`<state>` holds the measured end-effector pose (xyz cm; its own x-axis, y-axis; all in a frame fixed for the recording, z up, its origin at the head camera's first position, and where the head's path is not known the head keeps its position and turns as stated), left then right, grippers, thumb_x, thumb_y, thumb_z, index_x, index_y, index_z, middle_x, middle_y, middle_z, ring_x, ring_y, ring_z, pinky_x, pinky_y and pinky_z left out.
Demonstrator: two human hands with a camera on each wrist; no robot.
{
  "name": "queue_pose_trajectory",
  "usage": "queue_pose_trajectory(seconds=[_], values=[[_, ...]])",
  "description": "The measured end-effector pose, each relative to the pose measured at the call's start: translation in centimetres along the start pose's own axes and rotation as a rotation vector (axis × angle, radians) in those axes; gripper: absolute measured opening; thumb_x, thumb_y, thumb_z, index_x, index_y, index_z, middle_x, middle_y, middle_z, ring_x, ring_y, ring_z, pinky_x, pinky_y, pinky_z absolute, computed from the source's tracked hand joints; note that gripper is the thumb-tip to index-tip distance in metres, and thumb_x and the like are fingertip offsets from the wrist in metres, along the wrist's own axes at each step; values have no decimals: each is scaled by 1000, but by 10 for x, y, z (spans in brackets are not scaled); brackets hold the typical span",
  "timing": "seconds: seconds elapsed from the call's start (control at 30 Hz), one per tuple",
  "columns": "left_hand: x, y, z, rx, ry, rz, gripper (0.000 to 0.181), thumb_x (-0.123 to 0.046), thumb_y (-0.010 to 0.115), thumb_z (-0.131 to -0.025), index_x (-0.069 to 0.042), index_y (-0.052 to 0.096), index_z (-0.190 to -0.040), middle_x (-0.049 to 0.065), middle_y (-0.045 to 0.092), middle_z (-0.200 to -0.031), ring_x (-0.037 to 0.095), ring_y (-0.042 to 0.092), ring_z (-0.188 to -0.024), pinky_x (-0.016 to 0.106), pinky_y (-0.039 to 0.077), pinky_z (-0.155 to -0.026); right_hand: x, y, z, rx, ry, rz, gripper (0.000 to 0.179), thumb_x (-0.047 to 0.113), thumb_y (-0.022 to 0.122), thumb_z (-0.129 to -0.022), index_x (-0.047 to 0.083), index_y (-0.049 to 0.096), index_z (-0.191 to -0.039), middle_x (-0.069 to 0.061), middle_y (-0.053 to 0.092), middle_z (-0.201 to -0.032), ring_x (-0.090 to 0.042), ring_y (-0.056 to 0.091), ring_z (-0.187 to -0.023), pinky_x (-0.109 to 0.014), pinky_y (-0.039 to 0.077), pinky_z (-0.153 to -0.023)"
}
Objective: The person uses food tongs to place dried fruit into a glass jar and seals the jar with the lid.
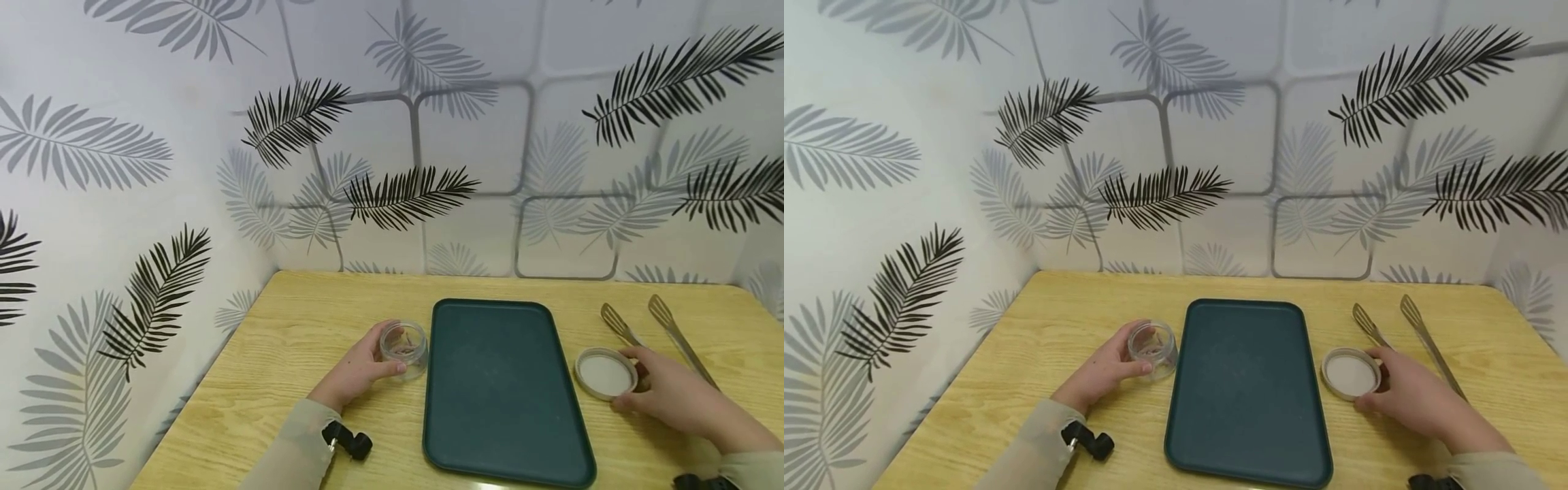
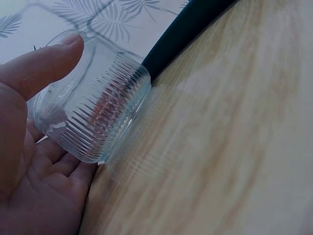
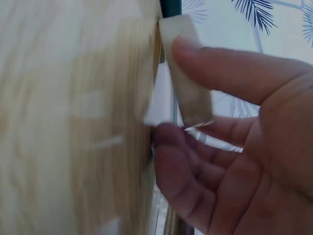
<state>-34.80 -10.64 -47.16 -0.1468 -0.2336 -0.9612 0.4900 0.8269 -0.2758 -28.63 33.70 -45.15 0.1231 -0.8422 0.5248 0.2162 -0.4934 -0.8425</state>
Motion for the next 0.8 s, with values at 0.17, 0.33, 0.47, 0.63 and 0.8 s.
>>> queue_pose_trajectory(seconds=[0.17,0.33,0.47,0.63,0.8], values=[[1,1,-1,4,-2,5,80,-26,76,-94,-24,29,-158,3,36,-160,19,28,-149,46,26,-118,4,0,4,-21,-22,-40,86,30,83,-86,-11,36,-145,-2,62,-92,-13,56,-78,-29,46,-64],[1,1,-2,2,-6,1,80,-26,76,-93,-25,30,-158,1,37,-159,18,29,-149,46,26,-118,11,-3,6,-76,-58,-104,82,23,79,-90,-9,33,-149,-4,58,-93,-9,51,-74,-27,44,-60],[1,1,-2,5,-4,6,80,-27,76,-93,-24,30,-158,2,37,-159,18,28,-149,46,25,-118,20,-5,6,-111,-99,-113,79,20,77,-91,-9,34,-150,-4,56,-92,-9,50,-74,-27,44,-60],[1,1,-1,7,2,6,81,-26,76,-93,-23,29,-159,4,36,-160,19,29,-149,46,25,-118,31,-8,2,-106,-138,-120,77,16,76,-92,-8,33,-152,-6,61,-100,-8,57,-81,-27,49,-64],[2,0,-1,2,1,2,81,-26,77,-93,-22,29,-159,4,37,-160,19,29,-149,45,24,-119,35,-7,-3,-56,-136,-207,82,22,73,-95,-2,25,-158,-20,58,-125,-17,64,-94,-30,54,-67]])
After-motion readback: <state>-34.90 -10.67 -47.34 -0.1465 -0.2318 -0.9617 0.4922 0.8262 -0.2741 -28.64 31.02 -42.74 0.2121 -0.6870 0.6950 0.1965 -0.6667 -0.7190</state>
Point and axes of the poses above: each hand's wrist, its own z-axis away from the middle knuckle, its own y-axis out of the palm, x = y × z, the point moved 8 cm from there along -z, towards the middle knuckle
